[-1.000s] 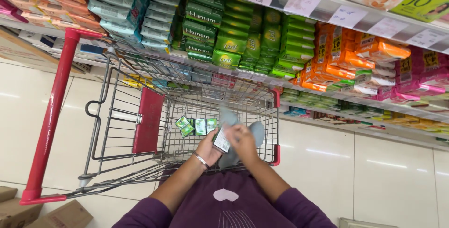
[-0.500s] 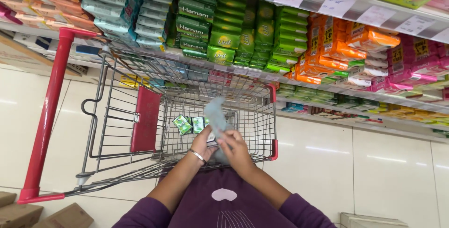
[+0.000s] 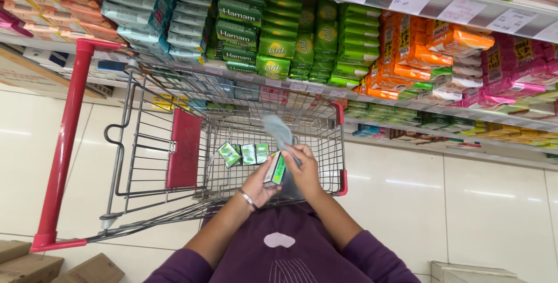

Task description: Selecting various bars of soap from a store shelf and placing them into a shopping cart.

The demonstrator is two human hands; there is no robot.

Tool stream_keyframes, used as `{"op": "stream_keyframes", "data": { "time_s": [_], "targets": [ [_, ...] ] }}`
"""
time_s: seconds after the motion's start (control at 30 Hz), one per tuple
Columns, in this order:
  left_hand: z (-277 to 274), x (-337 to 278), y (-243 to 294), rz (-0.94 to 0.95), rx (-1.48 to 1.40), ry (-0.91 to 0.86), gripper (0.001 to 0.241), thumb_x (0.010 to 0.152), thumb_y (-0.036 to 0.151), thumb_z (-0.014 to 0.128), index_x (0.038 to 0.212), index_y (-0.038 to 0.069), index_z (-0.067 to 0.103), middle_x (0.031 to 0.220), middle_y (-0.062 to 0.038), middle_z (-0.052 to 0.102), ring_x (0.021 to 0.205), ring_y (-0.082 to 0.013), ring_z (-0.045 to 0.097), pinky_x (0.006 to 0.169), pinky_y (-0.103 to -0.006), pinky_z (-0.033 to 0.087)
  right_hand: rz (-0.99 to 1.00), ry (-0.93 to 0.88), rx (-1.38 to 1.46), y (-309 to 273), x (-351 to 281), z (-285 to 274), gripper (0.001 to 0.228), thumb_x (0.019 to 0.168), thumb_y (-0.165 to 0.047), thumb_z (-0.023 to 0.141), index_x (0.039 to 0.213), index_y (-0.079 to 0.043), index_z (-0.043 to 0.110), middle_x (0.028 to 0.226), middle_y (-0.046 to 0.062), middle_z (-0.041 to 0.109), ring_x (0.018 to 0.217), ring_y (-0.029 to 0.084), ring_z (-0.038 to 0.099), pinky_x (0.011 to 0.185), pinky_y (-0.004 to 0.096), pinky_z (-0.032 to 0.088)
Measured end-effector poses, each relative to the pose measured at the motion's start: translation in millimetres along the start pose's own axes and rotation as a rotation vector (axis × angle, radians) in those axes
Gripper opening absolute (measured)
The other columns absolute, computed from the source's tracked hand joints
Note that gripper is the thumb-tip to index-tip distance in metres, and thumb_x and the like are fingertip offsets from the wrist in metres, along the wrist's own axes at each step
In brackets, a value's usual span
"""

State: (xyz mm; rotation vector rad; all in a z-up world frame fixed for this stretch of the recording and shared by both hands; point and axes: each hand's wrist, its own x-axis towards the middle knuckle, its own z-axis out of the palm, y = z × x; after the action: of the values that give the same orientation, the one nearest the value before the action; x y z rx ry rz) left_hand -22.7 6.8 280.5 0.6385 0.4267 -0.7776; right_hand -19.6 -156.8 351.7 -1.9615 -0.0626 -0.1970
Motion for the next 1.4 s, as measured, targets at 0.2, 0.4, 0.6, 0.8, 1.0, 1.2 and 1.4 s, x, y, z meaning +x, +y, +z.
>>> {"op": "stream_keyframes", "data": {
  "time_s": [0.2,0.4,0.6,0.8,1.0,1.2,1.4],
  "targets": [
    [19,3,6,0.035,0.162,0.088,0.048,0.098,0.054,0.041,0.129,0.023,0.059,0.117,-0.006,0.07,0.103,-0.0207,0.07,0.089,-0.0446,0.059,0.016,0.002,0.081,-16,-2,5,0.025,0.1,-0.015,0.069,0.122,-0.003,0.072,0.11,0.005,0.064,0.102,0.016,0.063,0.09,0.026,0.05],
    [0,16,2,0.009,-0.097,0.092,0.056,0.105,0.057,0.032,0.129,0.014,0.058,0.12,-0.005,0.068,0.109,-0.0199,0.067,0.094,-0.0429,0.053,-0.08,-0.188,0.027,-42,-24,5,0.037,0.092,-0.014,0.075,0.128,-0.01,0.073,0.106,0.009,0.061,0.093,0.017,0.063,0.08,0.028,0.055],
    [31,-7,29,0.11,-0.145,0.026,0.053,0.102,0.054,0.041,0.133,0.013,0.057,0.123,-0.007,0.067,0.113,-0.0231,0.067,0.099,-0.0436,0.055,-0.06,-0.077,-0.137,-45,-25,16,0.032,0.092,-0.011,0.075,0.124,-0.013,0.075,0.103,0.008,0.067,0.088,0.018,0.066,0.076,0.028,0.054],
    [26,-1,34,0.181,-0.2,0.119,0.061,0.102,0.059,0.038,0.127,0.009,0.06,0.115,-0.007,0.07,0.103,-0.0225,0.069,0.088,-0.0406,0.057,0.075,-0.144,-0.086,-20,-3,7,0.03,0.093,-0.014,0.074,0.123,-0.011,0.076,0.098,0.007,0.068,0.084,0.015,0.065,0.075,0.027,0.053],
    [-10,11,4,0.633,0.864,0.269,0.057,0.106,0.05,0.044,0.109,-0.001,0.071,0.093,-0.018,0.074,0.084,-0.0296,0.072,0.077,-0.0363,0.055,0.077,-0.082,0.014,-74,12,-5,0.029,0.093,-0.016,0.073,0.119,-0.006,0.077,0.092,0.005,0.068,0.081,0.014,0.063,0.073,0.026,0.051],
    [31,-35,35,1.147,1.106,0.075,0.058,0.107,0.048,0.054,0.125,-0.007,0.064,0.113,-0.024,0.069,0.102,-0.04,0.069,0.088,-0.0406,0.055,-0.025,-0.074,-0.091,-23,23,-22,0.019,0.089,-0.013,0.075,0.105,-0.005,0.079,0.093,0.006,0.07,0.086,0.016,0.066,0.078,0.028,0.053],
    [14,-22,31,1.067,1.152,0.069,0.065,0.095,0.055,0.06,0.12,-0.005,0.063,0.108,-0.02,0.069,0.099,-0.0329,0.07,0.085,-0.0387,0.056,-0.026,-0.185,-0.042,-43,24,-25,0.026,0.086,-0.011,0.073,0.11,-0.006,0.079,0.092,0.006,0.069,0.084,0.015,0.065,0.076,0.027,0.053]
  ]
}}
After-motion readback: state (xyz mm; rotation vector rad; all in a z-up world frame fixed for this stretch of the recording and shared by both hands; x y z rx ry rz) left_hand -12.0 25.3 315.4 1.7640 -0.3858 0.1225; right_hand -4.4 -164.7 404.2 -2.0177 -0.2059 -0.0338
